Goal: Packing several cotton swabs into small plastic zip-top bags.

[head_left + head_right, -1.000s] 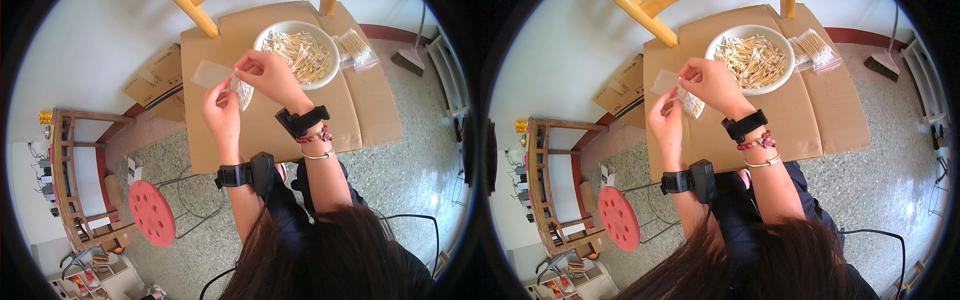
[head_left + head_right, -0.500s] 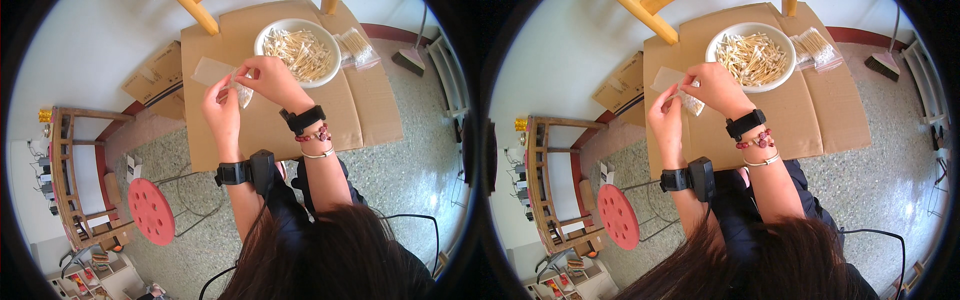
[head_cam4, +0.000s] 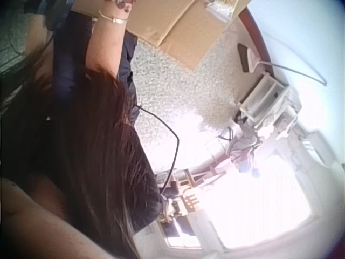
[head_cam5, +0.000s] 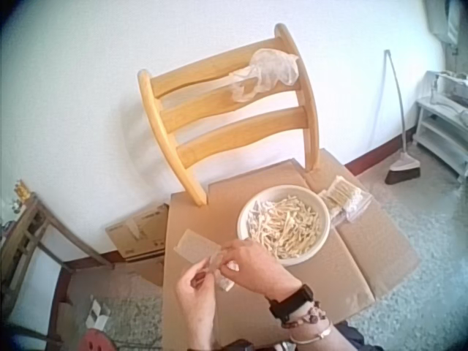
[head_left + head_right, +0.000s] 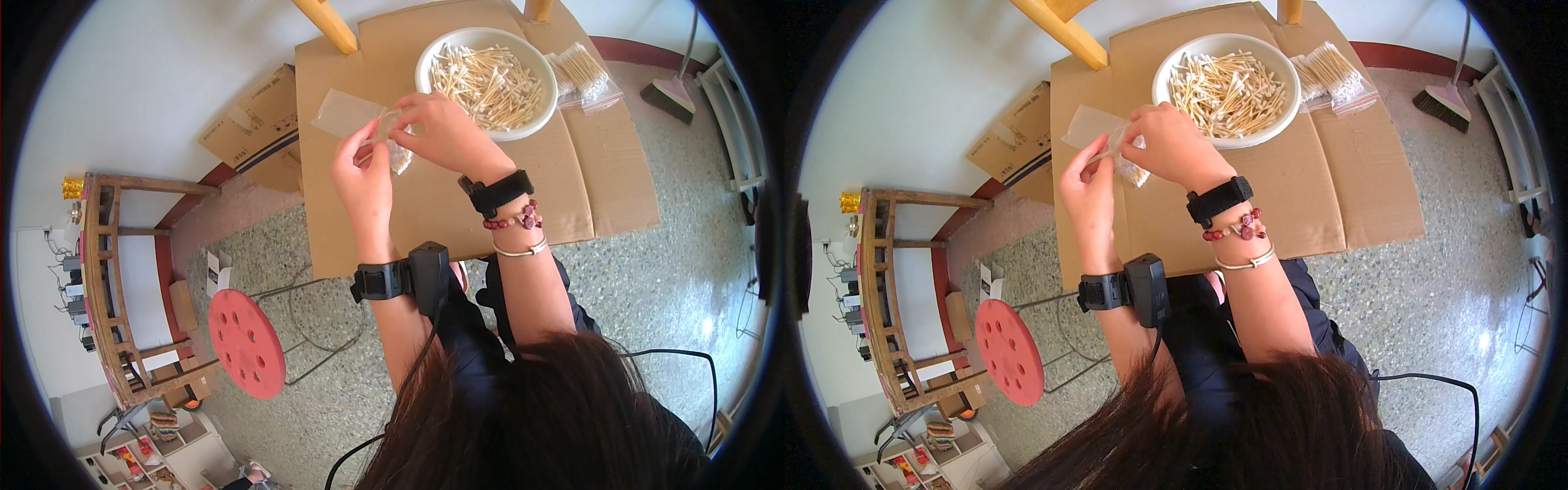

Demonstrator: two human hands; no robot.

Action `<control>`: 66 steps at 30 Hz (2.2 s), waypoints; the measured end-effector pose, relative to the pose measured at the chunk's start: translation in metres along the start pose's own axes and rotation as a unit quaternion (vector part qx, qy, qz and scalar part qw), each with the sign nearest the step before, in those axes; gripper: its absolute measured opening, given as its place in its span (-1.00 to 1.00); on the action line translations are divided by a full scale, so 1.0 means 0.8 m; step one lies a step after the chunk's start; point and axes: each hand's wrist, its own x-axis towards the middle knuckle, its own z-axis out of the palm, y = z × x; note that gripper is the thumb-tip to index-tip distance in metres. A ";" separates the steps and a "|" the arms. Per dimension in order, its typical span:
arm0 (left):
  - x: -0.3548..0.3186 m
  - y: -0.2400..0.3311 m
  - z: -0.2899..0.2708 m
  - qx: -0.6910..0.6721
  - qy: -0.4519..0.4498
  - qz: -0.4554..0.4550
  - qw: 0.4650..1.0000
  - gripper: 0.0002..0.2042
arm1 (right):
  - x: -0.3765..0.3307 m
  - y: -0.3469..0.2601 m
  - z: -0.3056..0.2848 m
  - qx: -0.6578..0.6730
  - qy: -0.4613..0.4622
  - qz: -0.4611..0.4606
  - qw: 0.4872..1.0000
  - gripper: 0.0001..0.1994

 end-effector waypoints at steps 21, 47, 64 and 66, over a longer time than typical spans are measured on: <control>-0.010 -0.012 0.002 0.217 -0.164 0.068 0.960 -0.89 | -0.003 0.017 -0.015 -0.050 0.029 0.259 0.964 -0.62; -0.005 0.005 0.009 0.048 -0.064 0.039 0.996 -0.85 | 0.010 -0.027 -0.046 0.500 0.000 0.230 0.835 -0.67; -0.006 0.011 0.007 0.069 -0.033 0.060 0.995 -0.85 | 0.012 -0.030 -0.028 0.312 -0.007 0.168 0.935 -0.73; -0.005 0.010 0.008 0.068 -0.030 0.059 0.996 -0.85 | 0.012 -0.030 -0.029 0.308 -0.011 0.168 0.936 -0.74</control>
